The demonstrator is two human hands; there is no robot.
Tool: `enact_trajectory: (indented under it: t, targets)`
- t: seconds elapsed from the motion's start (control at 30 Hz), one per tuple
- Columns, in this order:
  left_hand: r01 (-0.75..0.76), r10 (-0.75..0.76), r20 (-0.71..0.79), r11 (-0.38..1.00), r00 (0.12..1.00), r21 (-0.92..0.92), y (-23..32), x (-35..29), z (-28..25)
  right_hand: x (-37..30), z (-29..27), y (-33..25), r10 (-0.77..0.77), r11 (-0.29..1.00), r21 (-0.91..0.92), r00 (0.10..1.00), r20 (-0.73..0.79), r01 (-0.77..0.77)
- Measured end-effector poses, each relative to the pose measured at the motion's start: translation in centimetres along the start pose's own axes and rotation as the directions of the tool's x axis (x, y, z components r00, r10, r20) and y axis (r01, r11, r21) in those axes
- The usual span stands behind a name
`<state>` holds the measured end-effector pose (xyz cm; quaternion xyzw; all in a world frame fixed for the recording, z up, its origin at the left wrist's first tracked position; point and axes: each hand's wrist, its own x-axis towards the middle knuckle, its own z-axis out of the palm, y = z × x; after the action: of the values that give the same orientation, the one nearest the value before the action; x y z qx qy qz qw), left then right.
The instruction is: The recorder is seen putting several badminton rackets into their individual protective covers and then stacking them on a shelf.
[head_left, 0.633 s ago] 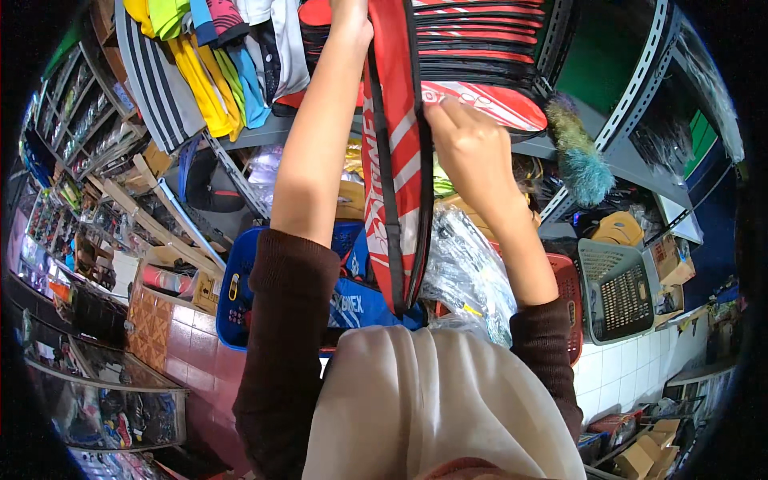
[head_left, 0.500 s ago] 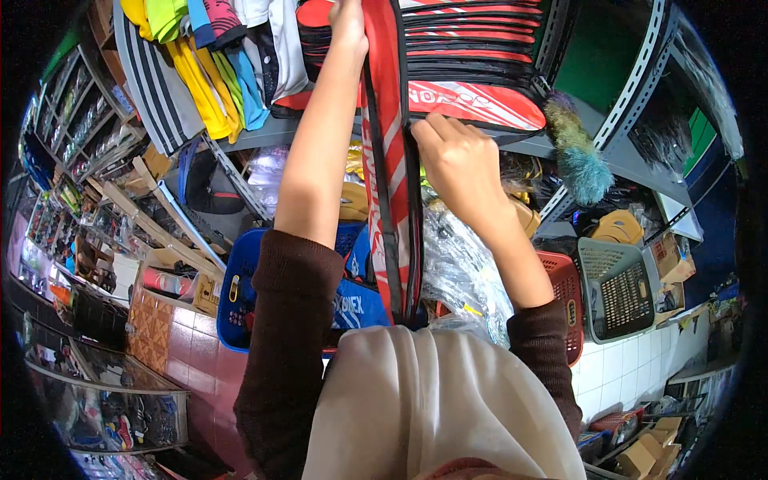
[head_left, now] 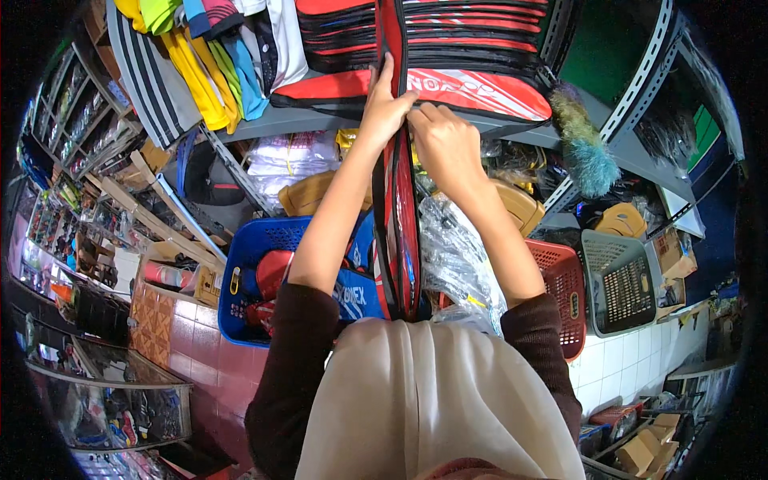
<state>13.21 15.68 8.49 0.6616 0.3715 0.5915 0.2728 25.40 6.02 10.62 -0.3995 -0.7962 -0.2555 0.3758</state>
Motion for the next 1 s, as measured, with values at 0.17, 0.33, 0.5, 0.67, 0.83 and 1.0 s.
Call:
enact_trajectory:
  t: [0.17,0.33,0.5,0.67,0.83,1.0]
  targets:
    - [-0.099,0.139,-0.152,0.965,0.979,0.243,0.1,2.2,0.8,-0.7,-0.4,-1.2,-0.008,1.0,-0.004,1.0,0.02,0.009]
    - [-0.085,0.076,-0.19,0.996,0.979,-0.04,0.1,6.5,-1.4,-3.5,-2.2,-3.9,-0.122,0.992,0.051,0.976,0.18,0.114]
    - [-0.231,0.173,-0.281,0.955,0.944,-0.186,-0.9,9.2,-2.0,-6.1,-3.7,-5.1,-0.151,0.985,0.118,0.952,0.266,0.124]
    - [-0.088,0.222,-0.403,0.942,0.888,0.324,-0.7,6.4,-0.3,-5.9,-3.5,-4.3,-0.046,0.987,0.16,0.984,0.172,0.018]
    - [-0.012,0.032,-0.094,0.979,0.995,0.205,-1.0,-3.3,0.4,-5.4,-3.5,-3.9,0.013,0.985,0.168,0.993,0.119,-0.033]
    - [0.001,-0.001,-0.07,1.0,0.998,-0.001,-1.1,-5.7,0.4,-5.5,-3.6,-4.7,-0.019,0.995,0.101,0.983,0.185,0.0]
